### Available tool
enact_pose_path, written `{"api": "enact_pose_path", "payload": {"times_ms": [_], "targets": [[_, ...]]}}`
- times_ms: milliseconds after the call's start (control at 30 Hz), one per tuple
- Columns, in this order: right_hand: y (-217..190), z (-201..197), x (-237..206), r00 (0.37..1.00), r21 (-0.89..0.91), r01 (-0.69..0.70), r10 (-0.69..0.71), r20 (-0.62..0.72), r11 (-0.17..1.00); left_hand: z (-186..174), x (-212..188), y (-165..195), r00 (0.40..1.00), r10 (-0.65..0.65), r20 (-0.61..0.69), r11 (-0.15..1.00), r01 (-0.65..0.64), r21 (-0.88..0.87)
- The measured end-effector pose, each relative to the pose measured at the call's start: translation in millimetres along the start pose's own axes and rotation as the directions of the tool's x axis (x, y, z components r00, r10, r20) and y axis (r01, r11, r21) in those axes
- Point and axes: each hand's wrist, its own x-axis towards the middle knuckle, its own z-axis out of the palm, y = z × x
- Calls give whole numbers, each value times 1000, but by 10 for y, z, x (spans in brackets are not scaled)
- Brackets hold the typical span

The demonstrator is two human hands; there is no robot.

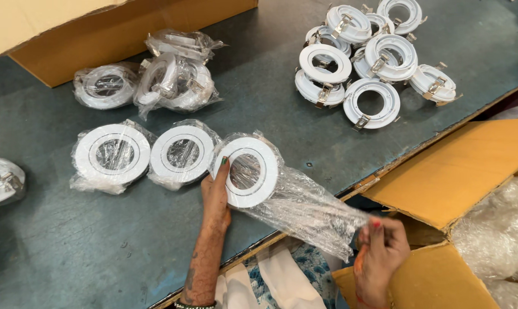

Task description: The person wraps white round light fixture trim rings in clear plastic film one at a time, pressing the film around each ring, and stacks the wrapped rings in piles on the workbench and into cardboard boxes.

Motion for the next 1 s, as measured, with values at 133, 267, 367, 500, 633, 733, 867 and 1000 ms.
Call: {"api": "enact_pose_path", "payload": {"times_ms": [133, 267, 367, 500, 633, 733, 867, 1000], "targets": [[-193, 325, 65, 992, -181, 66, -85, -98, 981, -22, -15, 13, 999, -21, -29, 1000, 22, 22], [-222, 418, -136, 993, -191, 116, -117, 4, 975, -21, -12, 18, 992, -15, -126, 999, 10, -39], [-73, 362, -149, 988, -247, 22, 17, 154, 969, -23, -15, 13, 993, 4, -118, 999, -10, -51], [111, 274, -101, 913, -376, 227, -62, 404, 898, -58, -50, -23, 997, 52, -63, 999, -52, 13], [111, 287, -40, 830, -421, -23, 252, 498, 907, -72, -61, -101, 995, 90, -38, 995, -88, 53], [146, 453, -15, 664, -244, -251, 350, 660, 937, -71, -58, -152, 995, 95, -41, 993, -92, 71], [270, 708, -32, 640, -351, -99, 330, 694, 931, -104, -77, -204, 997, 55, -50, 990, -48, 129], [304, 774, -101, 735, -346, -124, 321, 598, 930, -175, -136, -302, 997, 47, 56, 975, -58, 216]]}}
